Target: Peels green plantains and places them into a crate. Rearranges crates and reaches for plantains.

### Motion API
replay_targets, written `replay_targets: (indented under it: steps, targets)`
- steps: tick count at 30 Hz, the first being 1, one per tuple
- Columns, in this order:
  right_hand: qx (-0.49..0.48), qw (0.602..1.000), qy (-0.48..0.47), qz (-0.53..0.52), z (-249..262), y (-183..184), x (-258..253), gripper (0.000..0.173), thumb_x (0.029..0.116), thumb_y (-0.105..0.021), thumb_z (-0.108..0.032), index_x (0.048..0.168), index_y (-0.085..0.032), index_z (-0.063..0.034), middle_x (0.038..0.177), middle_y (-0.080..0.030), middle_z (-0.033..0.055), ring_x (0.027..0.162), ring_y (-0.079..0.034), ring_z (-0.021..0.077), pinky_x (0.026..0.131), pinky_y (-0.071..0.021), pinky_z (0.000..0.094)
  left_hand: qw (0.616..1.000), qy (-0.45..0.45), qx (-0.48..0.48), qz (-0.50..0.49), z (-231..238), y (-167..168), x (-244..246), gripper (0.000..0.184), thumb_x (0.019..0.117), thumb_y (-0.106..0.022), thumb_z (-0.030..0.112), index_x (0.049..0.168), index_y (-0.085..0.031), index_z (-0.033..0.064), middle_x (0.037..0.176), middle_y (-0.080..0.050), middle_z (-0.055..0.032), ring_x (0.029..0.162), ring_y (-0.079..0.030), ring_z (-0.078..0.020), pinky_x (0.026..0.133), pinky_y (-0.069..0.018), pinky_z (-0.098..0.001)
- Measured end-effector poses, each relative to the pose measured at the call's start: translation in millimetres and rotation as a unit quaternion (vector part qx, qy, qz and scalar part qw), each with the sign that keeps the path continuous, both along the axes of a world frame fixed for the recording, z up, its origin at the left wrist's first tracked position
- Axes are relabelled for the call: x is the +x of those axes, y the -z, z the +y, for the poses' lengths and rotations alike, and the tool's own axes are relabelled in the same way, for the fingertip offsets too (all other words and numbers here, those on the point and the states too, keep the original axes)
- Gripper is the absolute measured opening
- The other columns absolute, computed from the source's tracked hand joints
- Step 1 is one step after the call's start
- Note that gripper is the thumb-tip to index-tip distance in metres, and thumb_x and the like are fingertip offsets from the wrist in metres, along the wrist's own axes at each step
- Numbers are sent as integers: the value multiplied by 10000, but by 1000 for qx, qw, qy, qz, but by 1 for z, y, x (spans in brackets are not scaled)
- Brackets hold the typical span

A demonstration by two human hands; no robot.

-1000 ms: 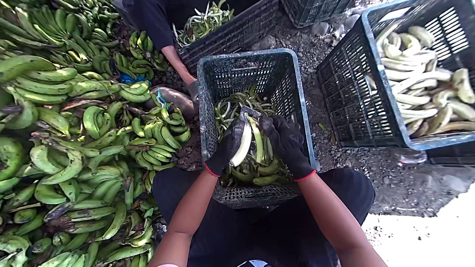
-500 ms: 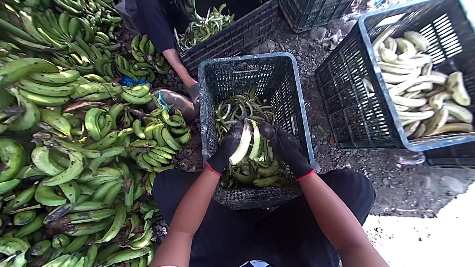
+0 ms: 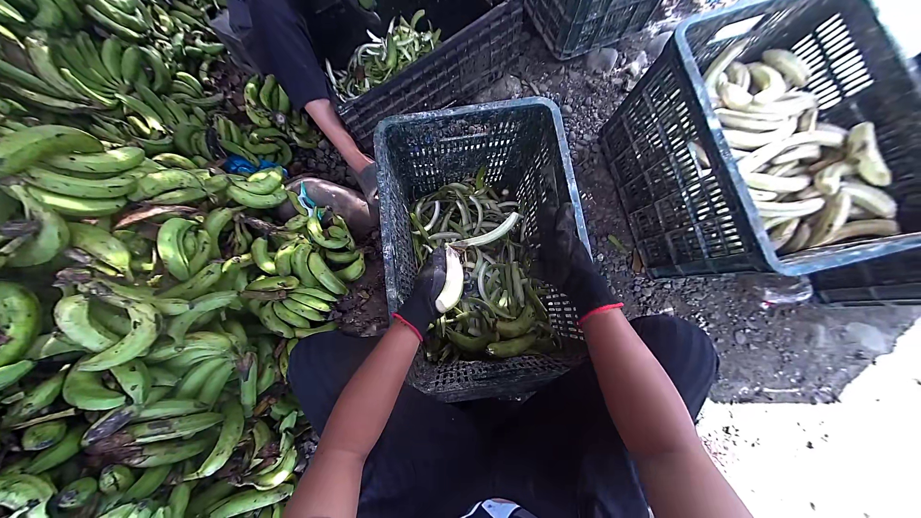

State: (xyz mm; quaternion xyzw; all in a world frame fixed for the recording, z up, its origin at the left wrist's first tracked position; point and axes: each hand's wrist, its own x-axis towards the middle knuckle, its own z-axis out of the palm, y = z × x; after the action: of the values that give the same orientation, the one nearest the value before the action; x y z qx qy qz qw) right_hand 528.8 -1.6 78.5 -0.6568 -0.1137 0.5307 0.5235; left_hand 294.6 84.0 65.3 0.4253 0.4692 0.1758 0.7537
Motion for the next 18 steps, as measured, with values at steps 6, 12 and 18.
replay_targets:
  steps: [6, 12, 18]
  targets:
    - [164, 984, 62, 18, -10, -39, 7, 696, 1065, -95, -627, 1280, -538, -134, 849, -664, 6, 627, -647, 108, 548, -569, 276, 970, -180, -49, -156, 27, -8, 22, 685, 1055, -287, 608, 1519, -293, 104, 1392, -493, -224, 1166, -592, -358, 939, -535, -519]
    - [143, 989, 15, -25, -21, -54, 3, 776, 1051, -50, -644, 1288, -552, -102, 821, -664, 20, 586, -623, 114, 514, -545, 271, 927, 232, 233, 181, 11, 7, 21, 566, 1028, -568, 373, 1501, -440, 90, 1286, -621, -195, 1098, -652, -290, 925, -552, -485]
    - [154, 987, -23, -22, -22, -66, 9, 780, 1050, -33, -638, 1343, -521, -105, 979, -691, 38, 624, -632, 118, 544, -549, 275, 523, 676, 284, 436, -53, 80, 8, 699, 933, -701, 244, 1544, -404, 77, 1558, -388, -264, 1446, -329, -499, 1117, -319, -688]
